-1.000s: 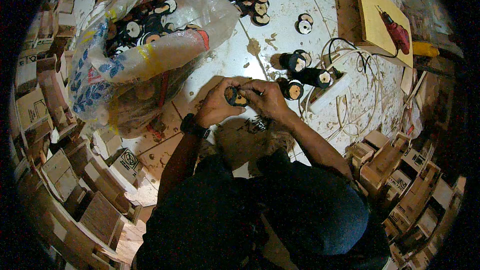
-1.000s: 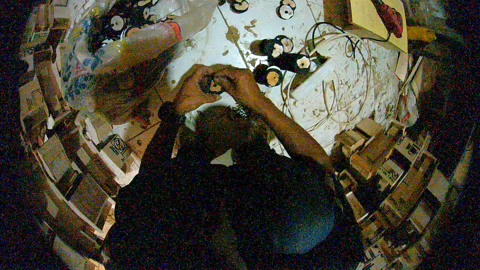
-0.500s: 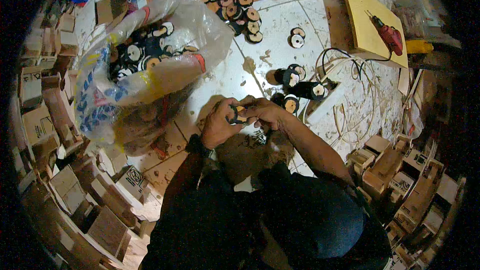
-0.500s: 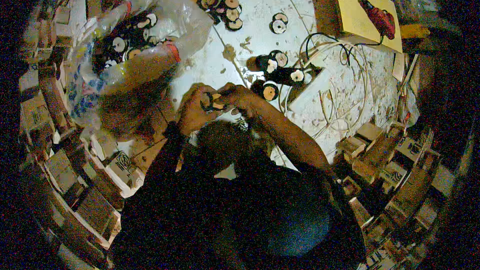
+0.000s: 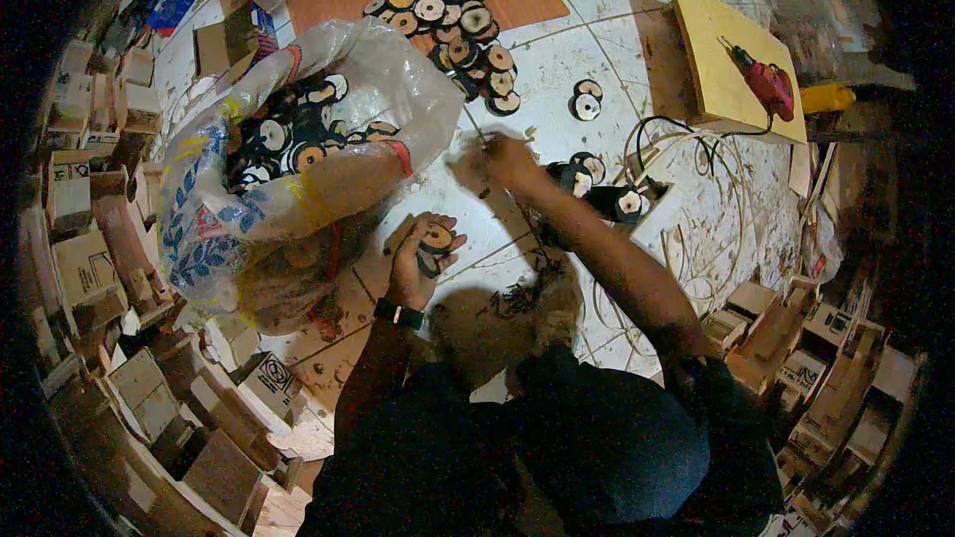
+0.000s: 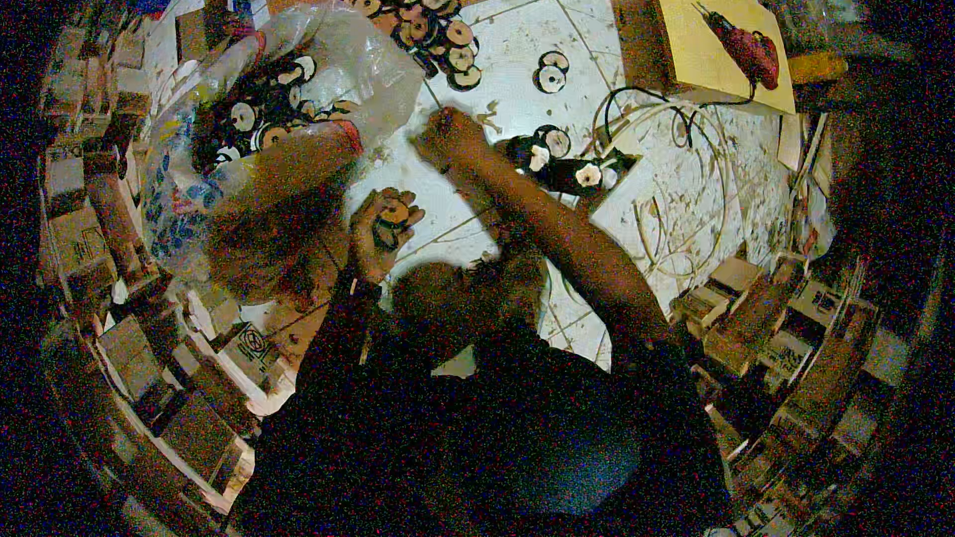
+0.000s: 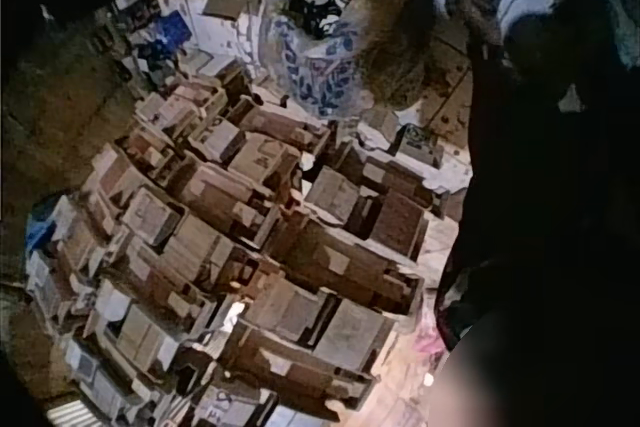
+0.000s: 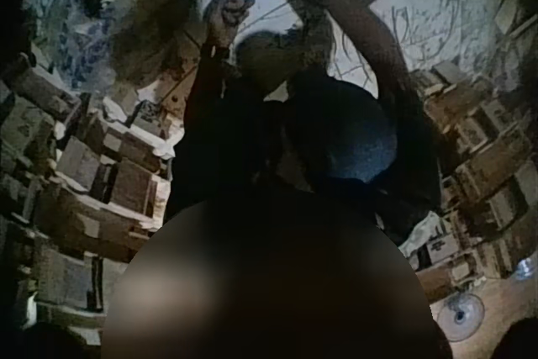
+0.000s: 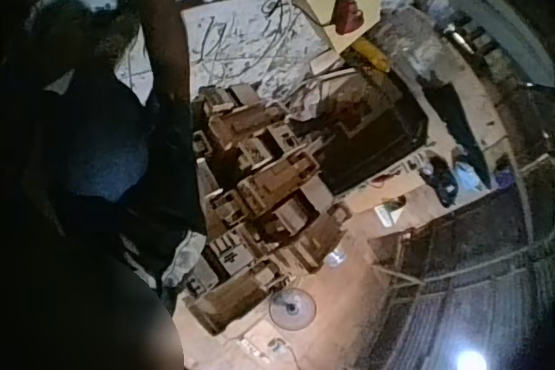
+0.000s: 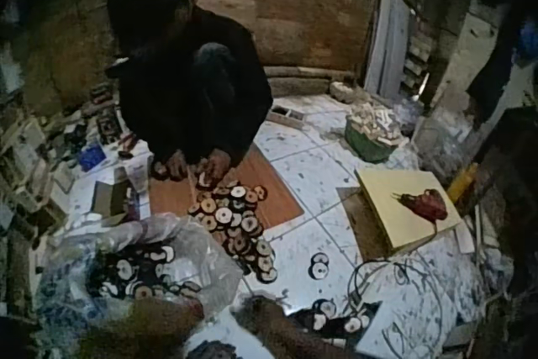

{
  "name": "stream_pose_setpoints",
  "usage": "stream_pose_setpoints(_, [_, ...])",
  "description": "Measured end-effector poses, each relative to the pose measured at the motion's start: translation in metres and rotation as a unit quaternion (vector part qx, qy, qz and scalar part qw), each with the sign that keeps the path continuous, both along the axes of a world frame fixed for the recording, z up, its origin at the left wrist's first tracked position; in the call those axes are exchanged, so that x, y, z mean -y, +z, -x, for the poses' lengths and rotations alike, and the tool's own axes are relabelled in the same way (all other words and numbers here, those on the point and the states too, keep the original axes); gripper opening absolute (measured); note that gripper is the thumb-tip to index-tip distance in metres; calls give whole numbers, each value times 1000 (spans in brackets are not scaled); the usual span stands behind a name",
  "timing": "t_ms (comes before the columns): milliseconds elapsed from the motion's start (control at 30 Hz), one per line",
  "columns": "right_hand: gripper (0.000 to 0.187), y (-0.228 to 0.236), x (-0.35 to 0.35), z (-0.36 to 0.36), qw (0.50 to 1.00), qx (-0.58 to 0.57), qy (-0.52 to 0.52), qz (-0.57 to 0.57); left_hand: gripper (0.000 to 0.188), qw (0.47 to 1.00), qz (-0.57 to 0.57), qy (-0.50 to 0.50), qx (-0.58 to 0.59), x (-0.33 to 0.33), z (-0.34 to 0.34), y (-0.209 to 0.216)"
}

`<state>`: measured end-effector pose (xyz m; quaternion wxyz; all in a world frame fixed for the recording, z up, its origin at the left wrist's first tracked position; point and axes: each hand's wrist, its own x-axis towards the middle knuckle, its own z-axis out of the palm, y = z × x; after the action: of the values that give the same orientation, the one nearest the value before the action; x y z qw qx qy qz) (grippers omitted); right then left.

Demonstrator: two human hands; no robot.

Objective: The person sits on the floor and repeatedly picks up small round wooden discs, inserts a thin stick into the center hole, and places the assembled pieces on the table. The person handles the discs one at a time and accumulates a growing pile of finished units.

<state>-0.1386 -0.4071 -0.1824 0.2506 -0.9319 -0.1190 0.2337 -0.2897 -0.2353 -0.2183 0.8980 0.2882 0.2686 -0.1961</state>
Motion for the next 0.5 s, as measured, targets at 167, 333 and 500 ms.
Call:
stream_pose_setpoints(167, [33, -16, 43, 156, 978, 22, 199, 53, 32, 999, 6, -39, -3, -14, 0, -1])
stream_pose_setpoints(333, [32, -42, 68, 207, 955, 164, 245, 23, 36, 997, 55, -46, 14, -1, -2, 6])
stream_pose_setpoints(500, [36, -48, 70, 203, 967, 119, 224, -24, 40, 996, 57, -64, 14, 0, -1, 12])
